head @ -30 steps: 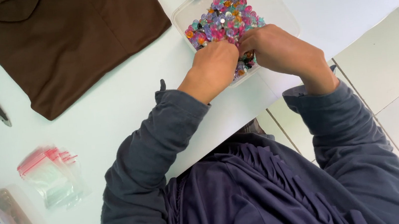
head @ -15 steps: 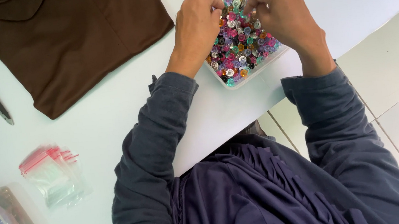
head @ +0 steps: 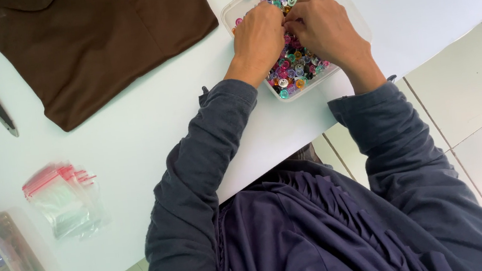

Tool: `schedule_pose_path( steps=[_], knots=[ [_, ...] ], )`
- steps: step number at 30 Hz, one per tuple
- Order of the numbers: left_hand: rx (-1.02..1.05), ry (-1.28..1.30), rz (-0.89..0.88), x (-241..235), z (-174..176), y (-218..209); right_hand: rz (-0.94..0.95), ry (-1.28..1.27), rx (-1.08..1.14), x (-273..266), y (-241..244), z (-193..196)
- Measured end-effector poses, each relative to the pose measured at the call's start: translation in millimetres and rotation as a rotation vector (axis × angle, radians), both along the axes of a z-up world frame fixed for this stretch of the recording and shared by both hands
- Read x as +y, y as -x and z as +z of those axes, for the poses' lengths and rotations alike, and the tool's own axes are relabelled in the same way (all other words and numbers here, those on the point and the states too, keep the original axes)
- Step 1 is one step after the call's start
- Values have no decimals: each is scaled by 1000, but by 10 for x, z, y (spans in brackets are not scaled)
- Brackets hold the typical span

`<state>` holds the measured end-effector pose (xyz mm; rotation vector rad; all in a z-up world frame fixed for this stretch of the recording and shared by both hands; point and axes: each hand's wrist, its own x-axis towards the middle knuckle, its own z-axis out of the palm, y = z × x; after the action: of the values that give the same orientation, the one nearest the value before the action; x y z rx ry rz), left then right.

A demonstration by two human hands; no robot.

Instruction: The person sorts colorful buttons from a plastic container, picking out pink ones and placing them on the table. They then gather the selected pink buttons and place them into a small plastic zip-lock bag, sealing it afterward.

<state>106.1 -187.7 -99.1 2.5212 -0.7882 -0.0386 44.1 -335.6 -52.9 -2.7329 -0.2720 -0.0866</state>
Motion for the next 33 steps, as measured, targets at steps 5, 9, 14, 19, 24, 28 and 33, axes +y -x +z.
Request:
schedule_pose_path(
  steps=[5, 9, 14, 19, 24, 28, 33],
  knots=[
    [201, 440, -67, 341, 541, 166, -46, -320, -58, 52, 117, 238],
    [393, 824, -125, 816, 1081, 386, -104, -603, 46, 407, 342, 695],
    [521, 885, -62, 1510, 1278, 668, 13, -742, 80, 958, 450, 811],
    [559, 884, 151, 2024, 1266, 976, 140, -684, 157, 1462, 422, 744],
    [588, 923, 369, 2248, 912, 1006, 101, -784, 323, 1848, 322, 578],
    [479, 948, 224, 2337, 521, 957, 142, -935, 329, 1819, 205, 65],
    [608, 980, 190, 2333, 395, 923, 108, -948, 374, 1744, 224, -99]
  ],
)
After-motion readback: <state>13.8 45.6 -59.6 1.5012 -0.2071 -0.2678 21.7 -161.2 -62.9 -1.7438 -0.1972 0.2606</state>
